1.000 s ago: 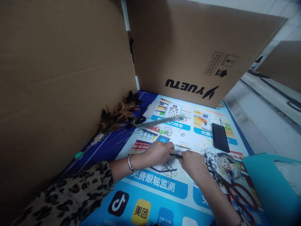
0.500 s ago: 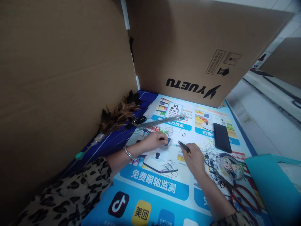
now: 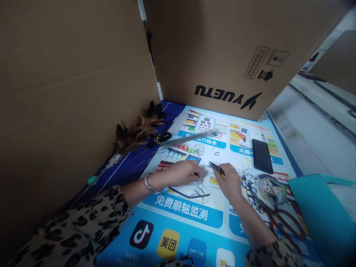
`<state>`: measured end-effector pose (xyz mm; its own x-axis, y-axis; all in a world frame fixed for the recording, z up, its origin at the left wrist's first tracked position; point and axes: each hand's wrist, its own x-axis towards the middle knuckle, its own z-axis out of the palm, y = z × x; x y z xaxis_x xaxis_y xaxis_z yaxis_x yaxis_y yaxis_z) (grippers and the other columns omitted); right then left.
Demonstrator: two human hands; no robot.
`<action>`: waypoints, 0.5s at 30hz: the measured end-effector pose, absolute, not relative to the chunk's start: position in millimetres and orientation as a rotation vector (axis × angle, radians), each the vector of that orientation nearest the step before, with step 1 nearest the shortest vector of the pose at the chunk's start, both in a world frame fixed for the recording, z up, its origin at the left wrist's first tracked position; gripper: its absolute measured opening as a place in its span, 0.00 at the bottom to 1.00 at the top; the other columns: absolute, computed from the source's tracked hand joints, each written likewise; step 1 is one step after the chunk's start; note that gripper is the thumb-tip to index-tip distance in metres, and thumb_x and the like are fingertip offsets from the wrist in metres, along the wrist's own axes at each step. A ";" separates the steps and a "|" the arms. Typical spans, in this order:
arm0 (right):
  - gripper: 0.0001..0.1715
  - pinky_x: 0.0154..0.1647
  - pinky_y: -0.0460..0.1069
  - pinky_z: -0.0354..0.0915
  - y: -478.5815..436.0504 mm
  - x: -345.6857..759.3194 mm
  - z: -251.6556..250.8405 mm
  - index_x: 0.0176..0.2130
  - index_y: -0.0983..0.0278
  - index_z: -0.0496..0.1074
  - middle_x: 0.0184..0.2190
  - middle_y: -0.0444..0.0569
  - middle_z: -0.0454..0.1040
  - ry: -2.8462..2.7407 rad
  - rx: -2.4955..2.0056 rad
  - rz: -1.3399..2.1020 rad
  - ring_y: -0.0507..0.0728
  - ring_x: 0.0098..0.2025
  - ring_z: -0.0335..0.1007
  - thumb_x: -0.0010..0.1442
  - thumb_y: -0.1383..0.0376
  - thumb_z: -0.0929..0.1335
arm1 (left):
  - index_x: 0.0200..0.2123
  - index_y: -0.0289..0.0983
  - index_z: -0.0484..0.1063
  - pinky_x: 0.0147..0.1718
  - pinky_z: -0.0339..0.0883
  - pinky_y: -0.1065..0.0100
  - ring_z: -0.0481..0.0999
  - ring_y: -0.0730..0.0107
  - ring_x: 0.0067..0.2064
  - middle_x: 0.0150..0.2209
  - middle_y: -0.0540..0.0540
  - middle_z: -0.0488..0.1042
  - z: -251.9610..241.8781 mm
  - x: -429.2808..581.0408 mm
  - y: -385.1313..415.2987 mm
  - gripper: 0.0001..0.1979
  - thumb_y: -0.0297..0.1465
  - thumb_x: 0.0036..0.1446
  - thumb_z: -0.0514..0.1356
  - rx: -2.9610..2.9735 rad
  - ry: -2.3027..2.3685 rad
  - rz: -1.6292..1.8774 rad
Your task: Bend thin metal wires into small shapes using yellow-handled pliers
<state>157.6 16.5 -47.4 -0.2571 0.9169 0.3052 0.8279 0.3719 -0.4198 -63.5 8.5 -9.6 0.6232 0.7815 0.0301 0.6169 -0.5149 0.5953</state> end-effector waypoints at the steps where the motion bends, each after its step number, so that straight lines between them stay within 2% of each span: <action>1: 0.07 0.34 0.47 0.56 16.5 157.4 -47.4 0.33 0.62 0.68 0.29 0.46 0.66 -2.141 -1.502 0.241 0.55 0.34 0.61 0.55 0.62 0.63 | 0.32 0.39 0.73 0.34 0.59 0.72 0.69 0.70 0.36 0.33 0.49 0.71 -6.2 -62.3 5.3 0.05 0.31 0.53 0.57 2.311 1.036 0.368; 6: 0.07 0.35 0.47 0.56 16.4 157.6 -47.9 0.33 0.62 0.68 0.29 0.47 0.66 -2.147 -1.495 0.255 0.55 0.35 0.61 0.55 0.63 0.63 | 0.36 0.40 0.72 0.37 0.59 0.73 0.69 0.70 0.42 0.38 0.49 0.71 8.9 -59.1 -5.1 0.07 0.26 0.53 0.57 2.367 0.774 0.303; 10: 0.07 0.35 0.47 0.56 16.3 157.6 -47.7 0.32 0.62 0.68 0.29 0.47 0.65 -2.152 -1.490 0.266 0.55 0.34 0.61 0.55 0.62 0.64 | 0.38 0.41 0.71 0.35 0.59 0.74 0.69 0.71 0.41 0.40 0.50 0.71 12.6 -56.7 -7.1 0.10 0.24 0.51 0.58 2.400 0.717 0.247; 15: 0.07 0.35 0.47 0.56 16.3 157.2 -46.9 0.33 0.63 0.69 0.29 0.47 0.65 -2.171 -1.483 0.257 0.55 0.35 0.61 0.55 0.62 0.64 | 0.28 0.38 0.71 0.34 0.59 0.73 0.69 0.70 0.38 0.36 0.50 0.71 9.2 -52.8 -7.0 0.05 0.25 0.52 0.57 2.320 0.707 0.254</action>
